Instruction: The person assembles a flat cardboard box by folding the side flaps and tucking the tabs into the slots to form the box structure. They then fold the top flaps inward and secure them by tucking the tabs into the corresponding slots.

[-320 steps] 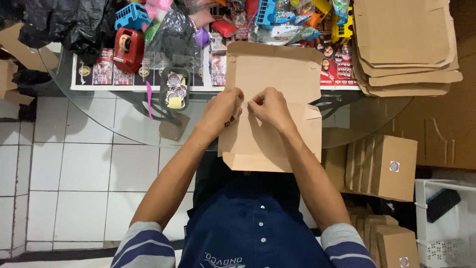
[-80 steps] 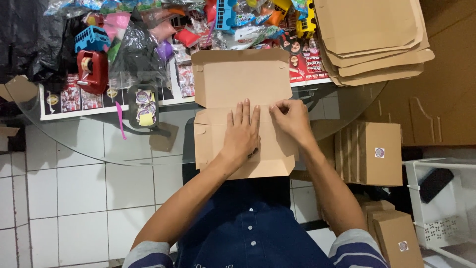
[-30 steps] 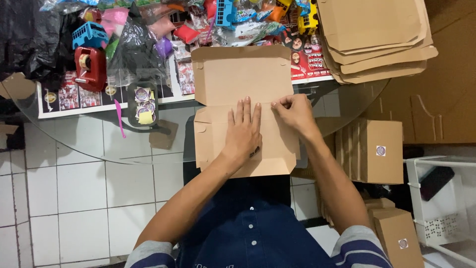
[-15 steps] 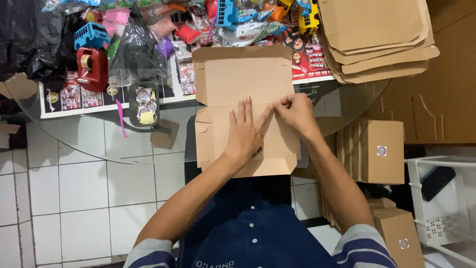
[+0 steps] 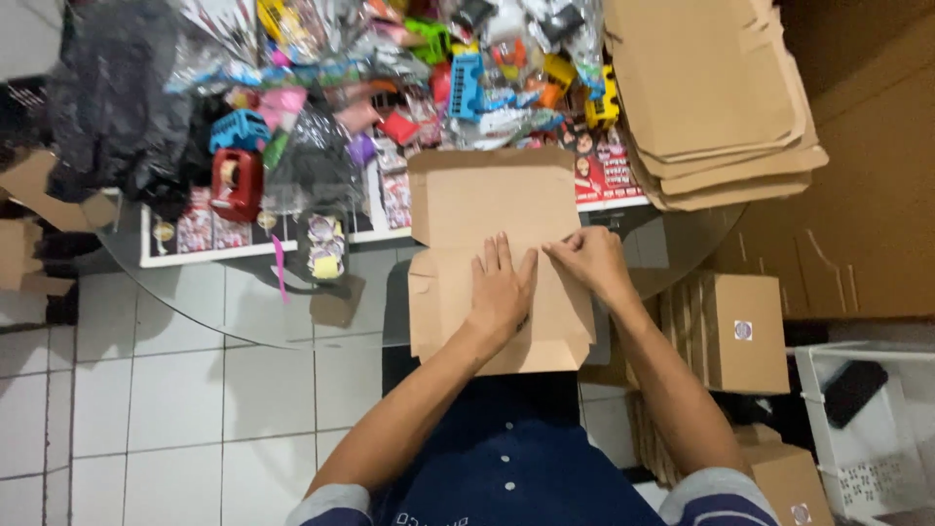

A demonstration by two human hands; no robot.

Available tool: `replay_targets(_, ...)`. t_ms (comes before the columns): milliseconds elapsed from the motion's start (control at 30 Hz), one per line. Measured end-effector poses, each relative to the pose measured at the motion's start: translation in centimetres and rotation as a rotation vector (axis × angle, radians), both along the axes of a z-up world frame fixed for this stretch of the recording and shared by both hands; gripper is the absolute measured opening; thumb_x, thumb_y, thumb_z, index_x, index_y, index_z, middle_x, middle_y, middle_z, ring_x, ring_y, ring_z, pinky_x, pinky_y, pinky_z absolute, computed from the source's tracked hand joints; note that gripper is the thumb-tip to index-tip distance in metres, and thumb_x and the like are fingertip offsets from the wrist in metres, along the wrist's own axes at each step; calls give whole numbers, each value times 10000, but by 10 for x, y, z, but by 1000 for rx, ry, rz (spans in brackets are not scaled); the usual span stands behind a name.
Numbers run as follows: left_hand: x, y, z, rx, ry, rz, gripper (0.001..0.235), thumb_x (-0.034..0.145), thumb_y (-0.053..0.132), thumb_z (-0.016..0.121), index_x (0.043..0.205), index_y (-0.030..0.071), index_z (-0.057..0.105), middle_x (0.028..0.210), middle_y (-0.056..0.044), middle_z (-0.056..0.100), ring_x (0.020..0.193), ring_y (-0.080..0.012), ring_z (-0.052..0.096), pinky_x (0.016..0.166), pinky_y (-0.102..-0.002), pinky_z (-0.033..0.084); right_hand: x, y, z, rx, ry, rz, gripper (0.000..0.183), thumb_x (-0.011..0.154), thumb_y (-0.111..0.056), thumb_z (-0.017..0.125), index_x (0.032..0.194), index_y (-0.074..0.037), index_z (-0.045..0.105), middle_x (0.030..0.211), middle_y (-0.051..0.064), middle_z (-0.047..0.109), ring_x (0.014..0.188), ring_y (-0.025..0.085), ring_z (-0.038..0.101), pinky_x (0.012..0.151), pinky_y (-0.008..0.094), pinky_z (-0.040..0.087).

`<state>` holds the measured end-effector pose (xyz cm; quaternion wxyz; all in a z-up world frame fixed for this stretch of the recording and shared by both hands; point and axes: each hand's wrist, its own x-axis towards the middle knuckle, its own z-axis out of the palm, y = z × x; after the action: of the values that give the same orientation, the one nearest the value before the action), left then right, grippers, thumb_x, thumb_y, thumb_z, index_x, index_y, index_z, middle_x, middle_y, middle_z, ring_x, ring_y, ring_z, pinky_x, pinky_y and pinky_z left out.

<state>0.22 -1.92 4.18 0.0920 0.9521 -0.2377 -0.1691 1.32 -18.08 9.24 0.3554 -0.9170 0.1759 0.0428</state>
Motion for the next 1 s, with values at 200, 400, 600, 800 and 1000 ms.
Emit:
replay_targets(200, 7, 4, -4, 21, 24, -33, 433, 1059, 184, 339, 1492, 186, 346, 1611, -347, 252, 1524, -483, 204, 1118, -645, 241, 3, 3, 1, -59, 75, 19, 322, 825, -300, 805, 698, -12, 736, 758, 259, 731, 810, 460, 730, 641, 474, 546)
replay_targets(400, 7, 21, 42, 1, 69, -74, 444, 1064, 190, 302, 1504, 215, 354, 1625, -307, 285, 1524, -453, 219, 1086, -713, 195, -3, 18, 10, -80, 55, -53, 345, 774, -359, 869, 739, -32, 764, 766, 268, 730, 809, 458, 732, 618, 450, 549)
replay_targets(600, 13, 22, 24, -8, 76, -90, 429, 1061, 186, 315, 1486, 217, 359, 1638, -302, 254, 1527, -439, 205, 1076, -729, 189, 3, -3, -16, -48, 96, -130, 343, 722, -401, 895, 779, -81, 782, 774, 209, 739, 782, 385, 727, 648, 439, 562)
replay_targets(800, 6, 38, 77, 42, 106, -130, 488, 1043, 137, 403, 1523, 188, 325, 1641, -313, 238, 1522, -441, 200, 1081, -713, 176, -1, 16, 5, -19, 54, -141, 258, 757, -285, 872, 863, -61, 797, 735, 191, 730, 739, 367, 729, 589, 433, 552)
replay_targets(1000, 6, 34, 71, 87, 108, -151, 551, 1057, 162, 378, 1595, 215, 274, 1645, -305, 231, 1523, -451, 179, 1082, -703, 173, -9, 31, -21, -418, -190, 99, 179, 868, -207, 800, 1042, -244, 796, 846, 15, 748, 800, 211, 739, 710, 343, 597)
